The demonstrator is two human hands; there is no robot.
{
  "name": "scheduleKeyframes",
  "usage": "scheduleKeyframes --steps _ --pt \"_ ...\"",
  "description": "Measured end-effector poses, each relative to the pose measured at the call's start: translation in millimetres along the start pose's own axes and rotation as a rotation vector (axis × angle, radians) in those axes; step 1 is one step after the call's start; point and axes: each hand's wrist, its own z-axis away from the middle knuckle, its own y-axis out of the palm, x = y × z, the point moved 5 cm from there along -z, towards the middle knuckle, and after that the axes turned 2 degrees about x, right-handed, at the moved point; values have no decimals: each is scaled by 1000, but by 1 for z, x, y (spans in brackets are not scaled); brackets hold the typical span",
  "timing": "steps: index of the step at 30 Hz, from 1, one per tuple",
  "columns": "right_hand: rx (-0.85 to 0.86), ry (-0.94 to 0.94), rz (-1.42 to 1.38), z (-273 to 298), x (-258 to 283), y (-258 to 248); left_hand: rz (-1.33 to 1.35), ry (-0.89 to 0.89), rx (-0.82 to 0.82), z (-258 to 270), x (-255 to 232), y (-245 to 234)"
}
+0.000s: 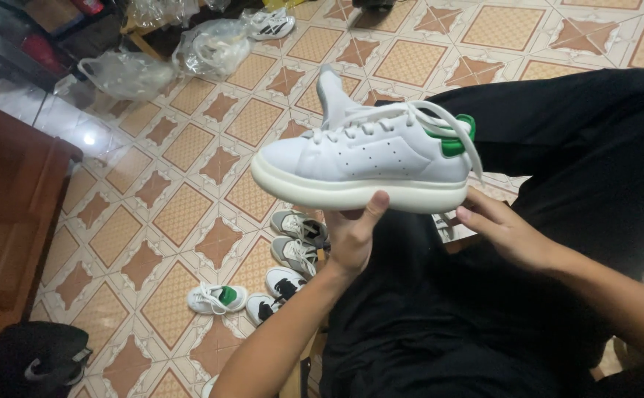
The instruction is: Threading shoelaces through the eyelets of a white sneaker while sitting on the floor.
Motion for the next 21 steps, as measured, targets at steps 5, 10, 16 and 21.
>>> scheduleKeyframes --steps 5,10,16,21 --pt "-47 -77 -38 -8 -33 -19 -403 22 117 3 -12 10" --pt "-106 -145 93 -8 -27 -33 -500 14 192 4 -3 6" --pt "-169 -162 38 -7 -14 -42 -265 -97 198 1 7 -2" --pt "-216 -204 43 -3 0 -40 -172 -66 222 -4 13 -7"
